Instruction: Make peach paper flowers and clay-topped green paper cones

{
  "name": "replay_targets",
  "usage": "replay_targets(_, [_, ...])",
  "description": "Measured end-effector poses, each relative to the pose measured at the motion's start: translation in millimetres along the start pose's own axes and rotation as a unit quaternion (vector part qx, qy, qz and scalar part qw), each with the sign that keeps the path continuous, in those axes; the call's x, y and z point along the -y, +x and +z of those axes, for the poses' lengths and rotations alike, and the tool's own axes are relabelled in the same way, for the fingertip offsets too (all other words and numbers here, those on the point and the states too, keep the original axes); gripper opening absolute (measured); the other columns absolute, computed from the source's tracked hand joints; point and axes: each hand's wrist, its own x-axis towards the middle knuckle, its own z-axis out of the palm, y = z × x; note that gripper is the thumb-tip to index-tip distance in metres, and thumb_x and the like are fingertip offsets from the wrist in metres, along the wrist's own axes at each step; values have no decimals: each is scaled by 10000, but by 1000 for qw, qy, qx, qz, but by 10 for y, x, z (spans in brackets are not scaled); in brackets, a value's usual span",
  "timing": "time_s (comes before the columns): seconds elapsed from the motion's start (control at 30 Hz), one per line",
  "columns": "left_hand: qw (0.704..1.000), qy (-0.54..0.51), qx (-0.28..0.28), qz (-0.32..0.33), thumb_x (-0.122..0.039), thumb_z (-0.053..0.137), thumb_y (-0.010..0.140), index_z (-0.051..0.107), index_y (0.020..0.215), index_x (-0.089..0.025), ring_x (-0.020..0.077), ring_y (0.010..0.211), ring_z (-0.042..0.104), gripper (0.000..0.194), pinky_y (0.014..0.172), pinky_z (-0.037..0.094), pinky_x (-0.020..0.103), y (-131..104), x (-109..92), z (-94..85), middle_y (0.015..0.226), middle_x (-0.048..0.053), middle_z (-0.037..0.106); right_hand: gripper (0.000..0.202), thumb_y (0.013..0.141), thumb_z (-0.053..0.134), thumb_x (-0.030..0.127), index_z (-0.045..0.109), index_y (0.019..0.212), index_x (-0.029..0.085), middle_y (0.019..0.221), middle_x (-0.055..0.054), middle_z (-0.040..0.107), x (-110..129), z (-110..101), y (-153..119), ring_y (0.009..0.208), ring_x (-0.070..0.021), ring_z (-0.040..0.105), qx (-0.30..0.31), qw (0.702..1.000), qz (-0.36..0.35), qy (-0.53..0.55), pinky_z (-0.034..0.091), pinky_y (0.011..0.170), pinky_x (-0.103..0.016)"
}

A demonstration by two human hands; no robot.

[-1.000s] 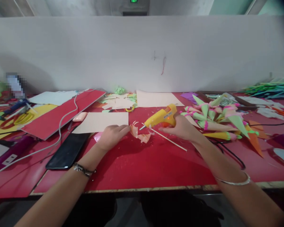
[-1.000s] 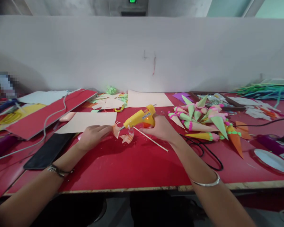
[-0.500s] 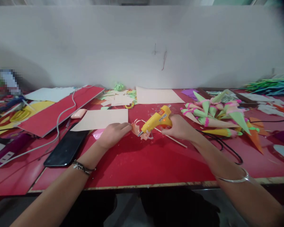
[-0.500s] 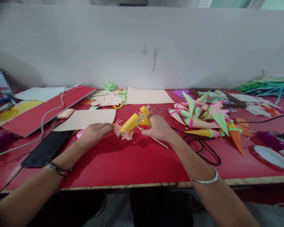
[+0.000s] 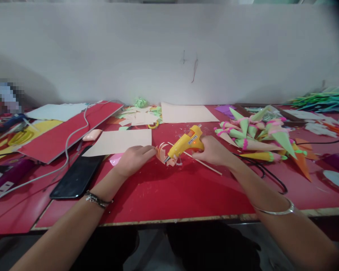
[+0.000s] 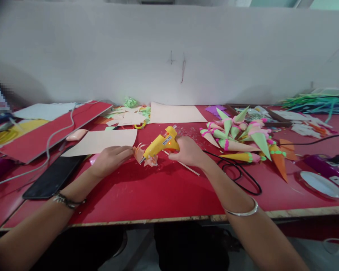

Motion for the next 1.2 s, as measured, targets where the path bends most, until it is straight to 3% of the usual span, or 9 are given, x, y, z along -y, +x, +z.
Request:
replay_targets(0.37, [999, -8, -21, 25, -135, 347, 866, 530, 881, -150, 141, 722, 617, 185, 607, 471, 233, 7, 6, -12, 938, 56, 656, 110, 602, 502, 255, 453, 646, 167, 531, 25, 452, 20, -29, -4, 443, -89, 379, -1, 1000, 4, -13, 249, 440, -229])
replay_targets(1.2, [1000, -1, -21, 11, -162, 309, 887, 511, 946, -165, 115, 736, 621, 211, 589, 475, 205, -9, -13, -7, 937, 45, 654, 67, 650, 448, 236, 426, 647, 172, 575, 9, 459, -78, -13, 23, 495, -104, 396, -8, 999, 8, -40, 249, 465, -232])
